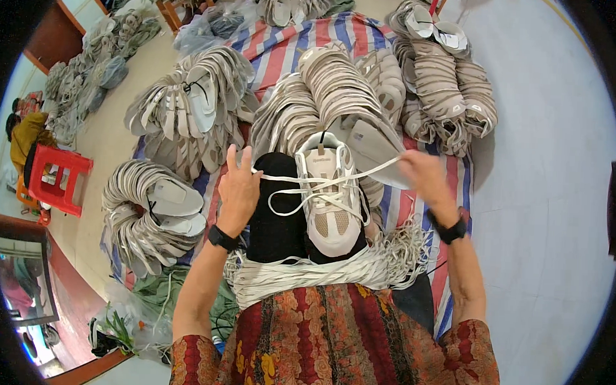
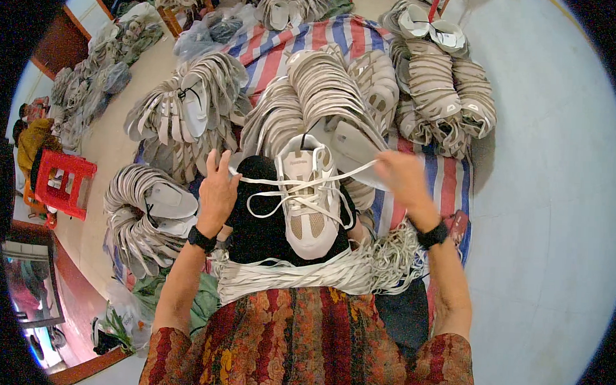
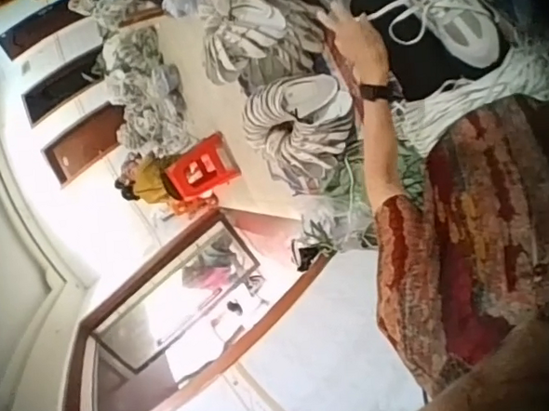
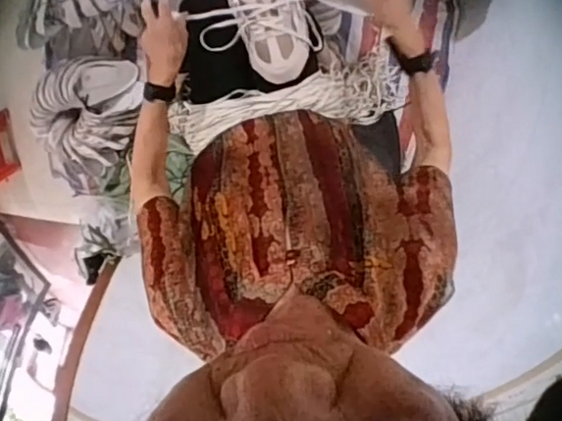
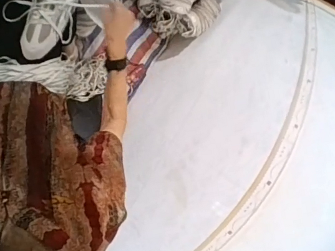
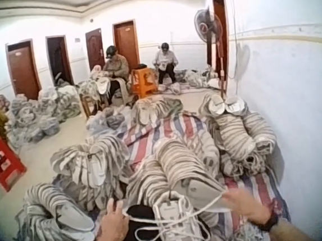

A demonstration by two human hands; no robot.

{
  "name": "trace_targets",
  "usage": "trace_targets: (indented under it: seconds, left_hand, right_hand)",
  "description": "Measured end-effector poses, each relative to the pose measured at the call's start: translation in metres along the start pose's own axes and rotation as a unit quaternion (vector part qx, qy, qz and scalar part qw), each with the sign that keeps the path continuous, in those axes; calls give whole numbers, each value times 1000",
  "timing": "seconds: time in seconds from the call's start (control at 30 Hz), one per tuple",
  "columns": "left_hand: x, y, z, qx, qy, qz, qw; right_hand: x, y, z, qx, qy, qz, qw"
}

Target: The recorder is threading laces into a white sneaker as part of a manufacturing batch.

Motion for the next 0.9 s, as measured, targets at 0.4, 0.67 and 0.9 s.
trace_targets:
  seconds: [0.4, 0.67, 0.9]
  left_hand:
    - [-52, 24, 21, 150, 185, 180, 954]
    - [-58, 32, 17, 271, -43, 391, 879]
    - [-50, 28, 25, 377, -268, 633, 621]
  right_hand:
    - [73, 75, -11, 17, -220, 77, 972]
    - [4, -1, -29, -116, -31, 184, 976]
    - [75, 65, -13, -15, -237, 41, 971]
Point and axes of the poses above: each hand's wrist, its own z-axis away from the middle knuckle, its own y-axis out of the palm, x = y × z, the point moved 3 cm from there along -z, towards the middle knuckle, and after that the axes turned 2 degrees about -y, right-handed, at the moved point
